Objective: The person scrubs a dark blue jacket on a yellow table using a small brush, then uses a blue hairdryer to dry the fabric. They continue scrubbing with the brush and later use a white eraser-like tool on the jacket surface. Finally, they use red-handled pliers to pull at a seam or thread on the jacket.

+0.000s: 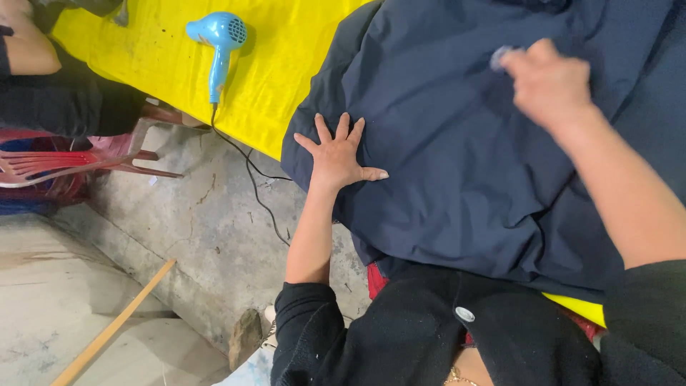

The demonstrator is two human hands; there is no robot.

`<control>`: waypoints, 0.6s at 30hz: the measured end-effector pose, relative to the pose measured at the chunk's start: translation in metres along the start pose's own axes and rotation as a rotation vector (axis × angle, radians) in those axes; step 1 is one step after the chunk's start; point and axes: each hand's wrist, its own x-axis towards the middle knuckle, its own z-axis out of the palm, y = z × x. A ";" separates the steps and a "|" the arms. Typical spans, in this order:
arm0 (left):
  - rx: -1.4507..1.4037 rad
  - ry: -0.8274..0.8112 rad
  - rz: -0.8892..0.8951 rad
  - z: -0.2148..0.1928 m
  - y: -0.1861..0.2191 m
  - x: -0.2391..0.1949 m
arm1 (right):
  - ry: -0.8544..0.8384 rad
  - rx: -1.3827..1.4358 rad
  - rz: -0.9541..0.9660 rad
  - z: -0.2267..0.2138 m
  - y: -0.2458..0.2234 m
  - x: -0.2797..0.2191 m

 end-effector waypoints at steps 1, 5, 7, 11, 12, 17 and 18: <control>0.000 -0.001 0.001 0.003 -0.001 -0.001 | -0.001 0.000 0.000 0.017 0.014 -0.009; -0.001 0.024 0.008 0.006 0.000 0.000 | 0.085 -0.144 0.069 0.020 0.018 -0.020; -0.004 0.023 0.006 0.004 0.000 0.000 | 0.061 -0.030 0.034 -0.011 -0.021 -0.014; -0.016 0.102 0.013 -0.004 0.019 -0.010 | -0.043 0.404 -0.077 -0.047 -0.073 -0.006; -0.028 0.151 0.015 -0.007 0.027 -0.014 | -0.086 0.486 -0.093 -0.048 -0.076 -0.005; 0.008 0.114 0.100 0.032 0.041 0.000 | -0.118 0.214 0.024 -0.010 -0.026 -0.001; 0.003 0.066 0.090 0.027 0.041 0.000 | -0.041 0.295 0.168 -0.003 -0.013 0.002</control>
